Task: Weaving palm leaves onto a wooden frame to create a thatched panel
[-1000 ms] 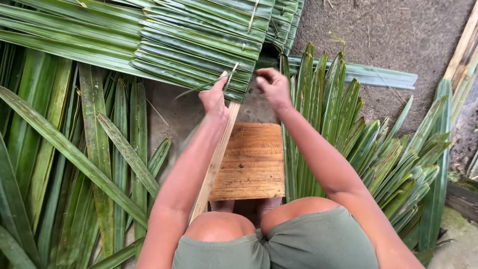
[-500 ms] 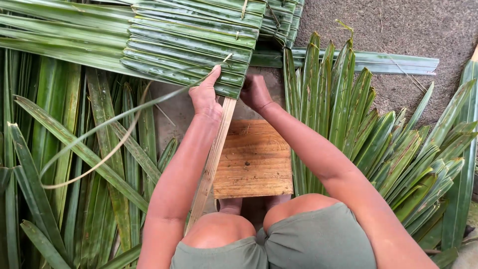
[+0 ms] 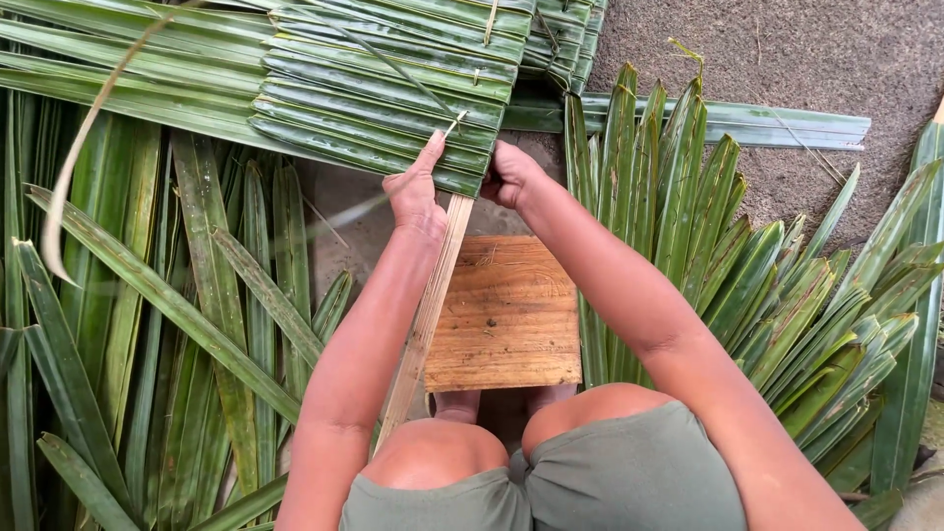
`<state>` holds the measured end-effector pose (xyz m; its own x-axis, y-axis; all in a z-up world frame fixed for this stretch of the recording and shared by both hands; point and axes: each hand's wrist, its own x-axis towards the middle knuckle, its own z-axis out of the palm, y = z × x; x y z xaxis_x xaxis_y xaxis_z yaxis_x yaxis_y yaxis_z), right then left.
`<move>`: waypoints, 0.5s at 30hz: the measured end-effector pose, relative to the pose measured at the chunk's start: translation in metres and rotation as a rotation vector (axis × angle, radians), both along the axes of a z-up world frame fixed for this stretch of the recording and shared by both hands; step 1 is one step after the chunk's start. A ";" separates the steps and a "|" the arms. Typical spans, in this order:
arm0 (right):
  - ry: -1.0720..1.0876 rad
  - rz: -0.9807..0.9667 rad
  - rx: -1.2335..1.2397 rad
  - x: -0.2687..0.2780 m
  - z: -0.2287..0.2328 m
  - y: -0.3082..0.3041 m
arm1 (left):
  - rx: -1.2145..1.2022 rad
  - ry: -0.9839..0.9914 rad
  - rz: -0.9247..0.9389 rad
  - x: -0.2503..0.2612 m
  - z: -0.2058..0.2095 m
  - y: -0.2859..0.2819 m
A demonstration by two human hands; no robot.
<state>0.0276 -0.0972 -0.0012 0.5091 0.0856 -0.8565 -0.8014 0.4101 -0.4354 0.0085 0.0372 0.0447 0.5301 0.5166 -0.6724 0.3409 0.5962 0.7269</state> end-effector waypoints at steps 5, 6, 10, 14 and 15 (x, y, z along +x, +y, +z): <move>0.022 0.002 0.049 -0.001 -0.004 0.002 | -0.001 -0.036 0.006 -0.003 -0.014 0.003; 0.030 0.004 0.064 -0.002 -0.004 0.001 | -0.003 -0.046 -0.002 -0.005 -0.014 0.003; 0.048 0.009 0.095 -0.002 -0.009 0.001 | 0.005 -0.048 -0.003 -0.007 -0.035 0.005; 0.072 0.012 0.146 -0.002 -0.014 -0.004 | -0.005 -0.092 -0.015 -0.006 -0.029 0.004; 0.078 0.013 0.164 -0.001 -0.015 -0.004 | -0.003 -0.097 -0.018 -0.006 -0.029 0.004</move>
<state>0.0267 -0.1013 -0.0160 0.4392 0.2334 -0.8675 -0.8360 0.4597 -0.2996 0.0024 0.0409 0.0161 0.6017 0.5044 -0.6193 0.2799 0.5930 0.7550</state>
